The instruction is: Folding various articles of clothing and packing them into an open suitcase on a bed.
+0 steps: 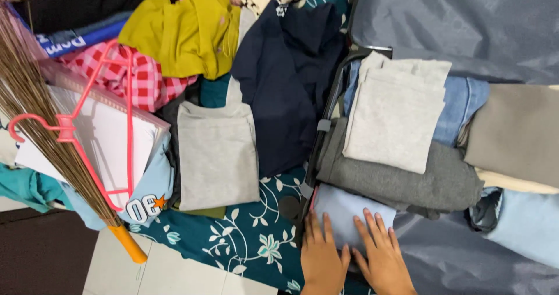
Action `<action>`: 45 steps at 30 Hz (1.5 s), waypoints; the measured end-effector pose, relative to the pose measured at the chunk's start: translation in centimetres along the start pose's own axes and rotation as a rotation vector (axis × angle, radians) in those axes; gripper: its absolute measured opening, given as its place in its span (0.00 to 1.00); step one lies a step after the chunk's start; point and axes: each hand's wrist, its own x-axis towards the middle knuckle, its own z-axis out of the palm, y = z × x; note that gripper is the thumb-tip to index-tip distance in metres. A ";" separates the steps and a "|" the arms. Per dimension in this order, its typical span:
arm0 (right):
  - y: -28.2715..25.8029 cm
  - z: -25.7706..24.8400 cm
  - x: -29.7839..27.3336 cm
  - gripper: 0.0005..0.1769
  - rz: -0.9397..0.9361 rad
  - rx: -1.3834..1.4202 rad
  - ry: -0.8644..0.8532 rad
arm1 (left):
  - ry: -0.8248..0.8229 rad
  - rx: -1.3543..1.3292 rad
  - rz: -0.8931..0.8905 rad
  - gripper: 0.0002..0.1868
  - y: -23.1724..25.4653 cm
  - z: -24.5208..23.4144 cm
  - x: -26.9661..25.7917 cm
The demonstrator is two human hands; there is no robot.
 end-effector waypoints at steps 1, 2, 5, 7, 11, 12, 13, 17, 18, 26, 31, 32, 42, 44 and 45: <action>-0.2 -0.1 0.6 0.46 0.046 -0.026 -0.068 | -0.105 0.011 -0.062 0.49 0.0 0.1 0.3; -0.5 -0.2 0.9 0.46 0.092 -0.050 -0.140 | -0.214 0.022 -0.129 0.50 0.0 0.2 0.3; -1.2 -2.1 3.8 0.45 0.152 -0.073 -0.213 | -0.308 0.066 -0.258 0.52 1.5 -0.1 2.3; -0.9 -2.3 4.1 0.44 0.175 -0.073 -0.252 | -0.334 0.102 -0.241 0.52 1.4 -0.3 2.7; 0.4 -2.4 4.1 0.43 0.172 -0.106 -0.249 | -0.322 -0.023 -0.240 0.50 1.2 -2.7 2.7; 0.8 -1.5 3.2 0.43 0.163 -0.108 -0.237 | -0.307 -0.022 -0.238 0.50 0.4 -1.3 2.0; 1.3 -0.6 2.2 0.46 0.105 -0.112 -0.190 | -0.242 0.034 -0.165 0.48 -0.3 0.0 1.2; 1.1 2.9 1.1 0.43 -0.017 -0.193 -0.334 | -0.002 -0.032 0.020 0.45 -3.6 5.6 -0.7; 0.7 2.6 1.5 0.43 -0.027 -0.193 -0.324 | 0.010 -0.026 0.018 0.45 -4.8 7.5 -0.9; -4.9 -1.3 3.5 0.34 0.153 -0.394 -0.716 | -0.025 -0.034 0.099 0.43 -6.7 9.4 -1.0; -7.3 -2.5 4.0 0.44 0.176 -0.307 -0.616 | 0.078 -0.014 0.022 0.44 -5.8 2.4 -1.0; -8.1 -3.0 3.7 0.49 0.171 -0.262 -0.538 | 0.223 0.037 0.013 0.45 -5.3 0.8 -1.6; -27.5 -9.9 6.2 0.58 0.016 -0.205 -0.126 | 0.340 0.106 -0.084 0.48 -8.7 -20.0 -4.5; -30.5 -9.2 6.2 0.57 -0.026 -0.183 -0.091 | 0.335 0.056 -0.068 0.43 -11.5 -21.2 -5.1; -31.7 -9.0 6.2 0.57 -0.025 -0.181 -0.082 | 0.341 0.060 -0.062 0.43 -12.6 -22.5 -5.8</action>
